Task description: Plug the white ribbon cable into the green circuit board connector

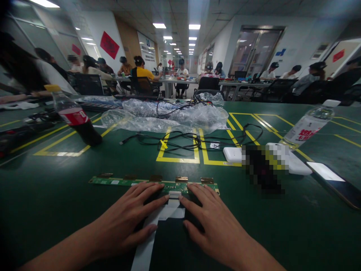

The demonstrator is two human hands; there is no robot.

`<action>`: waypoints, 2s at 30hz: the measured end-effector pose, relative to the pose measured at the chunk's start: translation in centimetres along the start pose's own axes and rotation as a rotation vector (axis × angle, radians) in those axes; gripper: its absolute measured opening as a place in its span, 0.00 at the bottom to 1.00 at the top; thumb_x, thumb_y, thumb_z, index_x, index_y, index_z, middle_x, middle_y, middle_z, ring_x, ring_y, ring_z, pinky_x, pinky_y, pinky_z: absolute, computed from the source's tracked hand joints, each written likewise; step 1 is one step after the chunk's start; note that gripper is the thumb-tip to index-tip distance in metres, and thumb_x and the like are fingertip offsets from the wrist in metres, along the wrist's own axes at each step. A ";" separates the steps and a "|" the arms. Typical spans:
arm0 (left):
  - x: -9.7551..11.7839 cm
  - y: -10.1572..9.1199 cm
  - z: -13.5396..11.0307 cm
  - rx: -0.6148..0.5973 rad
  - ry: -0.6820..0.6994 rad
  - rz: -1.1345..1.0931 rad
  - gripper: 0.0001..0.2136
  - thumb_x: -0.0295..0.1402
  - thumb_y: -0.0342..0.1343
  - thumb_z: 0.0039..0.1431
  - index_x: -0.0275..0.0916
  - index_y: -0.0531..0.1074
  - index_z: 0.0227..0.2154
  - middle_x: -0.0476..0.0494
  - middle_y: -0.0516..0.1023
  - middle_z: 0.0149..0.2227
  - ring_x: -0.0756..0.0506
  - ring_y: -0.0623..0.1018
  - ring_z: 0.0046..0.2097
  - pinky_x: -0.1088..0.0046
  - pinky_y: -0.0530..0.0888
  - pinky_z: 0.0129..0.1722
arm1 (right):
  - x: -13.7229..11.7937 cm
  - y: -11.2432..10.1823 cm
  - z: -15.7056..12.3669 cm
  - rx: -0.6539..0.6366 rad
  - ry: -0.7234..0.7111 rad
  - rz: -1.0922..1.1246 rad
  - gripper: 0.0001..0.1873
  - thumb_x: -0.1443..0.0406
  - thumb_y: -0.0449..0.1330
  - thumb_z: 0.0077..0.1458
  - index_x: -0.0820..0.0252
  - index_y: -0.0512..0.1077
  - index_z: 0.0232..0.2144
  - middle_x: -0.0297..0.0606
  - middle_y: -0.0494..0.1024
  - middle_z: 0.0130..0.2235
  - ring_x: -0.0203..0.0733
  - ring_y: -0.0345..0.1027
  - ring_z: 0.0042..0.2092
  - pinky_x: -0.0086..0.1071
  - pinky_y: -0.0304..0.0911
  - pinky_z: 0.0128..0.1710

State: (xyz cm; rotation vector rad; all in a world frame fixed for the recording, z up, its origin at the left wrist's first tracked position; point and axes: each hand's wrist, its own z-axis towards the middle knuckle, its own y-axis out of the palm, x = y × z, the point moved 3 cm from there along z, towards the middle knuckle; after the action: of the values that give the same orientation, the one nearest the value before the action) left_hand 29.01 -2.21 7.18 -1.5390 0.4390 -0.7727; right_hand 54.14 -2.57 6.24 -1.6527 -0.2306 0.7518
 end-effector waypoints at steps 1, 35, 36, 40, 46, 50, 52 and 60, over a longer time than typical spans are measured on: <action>0.0 0.0 0.0 0.004 -0.001 -0.001 0.28 0.42 0.55 0.65 0.50 0.59 0.67 0.38 0.61 0.68 0.33 0.62 0.66 0.43 0.63 0.63 | 0.0 0.0 0.0 -0.004 0.002 -0.001 0.31 0.58 0.59 0.64 0.41 0.60 0.67 0.40 0.52 0.72 0.62 0.46 0.71 0.66 0.45 0.66; -0.8 -0.1 0.2 0.083 -0.062 0.012 0.23 0.41 0.50 0.70 0.47 0.60 0.66 0.41 0.67 0.65 0.37 0.67 0.63 0.49 0.64 0.62 | -0.2 -0.5 0.0 0.030 -0.090 0.012 0.32 0.62 0.59 0.63 0.44 0.60 0.67 0.40 0.59 0.70 0.55 0.53 0.68 0.57 0.53 0.66; -1.2 -0.1 0.2 0.097 -0.089 0.020 0.23 0.41 0.49 0.71 0.45 0.60 0.66 0.40 0.68 0.64 0.37 0.68 0.62 0.49 0.64 0.62 | -0.2 -0.6 -0.1 0.031 -0.113 0.036 0.32 0.63 0.58 0.63 0.45 0.60 0.67 0.39 0.60 0.69 0.53 0.54 0.68 0.54 0.54 0.66; -3.6 -0.2 0.0 0.093 -0.214 0.093 0.21 0.41 0.47 0.71 0.44 0.66 0.63 0.39 0.69 0.63 0.36 0.70 0.62 0.48 0.66 0.60 | 0.2 -0.7 -0.3 0.047 -0.143 0.082 0.28 0.66 0.56 0.64 0.46 0.63 0.65 0.38 0.62 0.68 0.50 0.56 0.67 0.51 0.57 0.65; -8.5 -1.0 -1.7 0.062 -0.403 0.189 0.25 0.46 0.43 0.69 0.41 0.69 0.62 0.33 0.68 0.63 0.31 0.70 0.61 0.44 0.68 0.57 | 0.9 -0.7 -0.2 0.043 -0.113 0.129 0.25 0.66 0.56 0.65 0.46 0.66 0.63 0.38 0.65 0.66 0.50 0.59 0.66 0.54 0.57 0.65; -12.9 -1.7 -3.4 0.050 -0.519 0.201 0.28 0.48 0.41 0.68 0.39 0.70 0.62 0.32 0.68 0.64 0.29 0.73 0.59 0.43 0.71 0.55 | 0.9 -0.9 -0.2 0.048 -0.123 0.144 0.24 0.66 0.56 0.65 0.46 0.67 0.62 0.39 0.66 0.66 0.50 0.60 0.65 0.54 0.58 0.64; -15.3 -1.9 -4.2 0.049 -0.557 0.196 0.28 0.48 0.41 0.68 0.39 0.70 0.62 0.33 0.69 0.64 0.29 0.74 0.59 0.44 0.72 0.55 | 0.9 -0.9 -0.2 0.052 -0.126 0.140 0.24 0.66 0.55 0.65 0.46 0.67 0.62 0.39 0.66 0.65 0.49 0.59 0.65 0.53 0.58 0.64; -21.2 -1.8 -5.4 0.096 -0.556 0.193 0.28 0.43 0.37 0.69 0.35 0.64 0.65 0.34 0.64 0.67 0.32 0.68 0.65 0.48 0.65 0.62 | 0.8 -1.1 -0.4 0.031 -0.123 0.125 0.23 0.66 0.55 0.66 0.46 0.68 0.62 0.38 0.66 0.65 0.49 0.59 0.66 0.52 0.58 0.65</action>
State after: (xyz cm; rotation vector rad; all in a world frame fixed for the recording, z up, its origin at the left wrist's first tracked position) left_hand 10.11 8.61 4.29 -1.5185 0.1290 -0.1933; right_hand 55.25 -2.15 6.97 -1.6041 -0.2029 0.9489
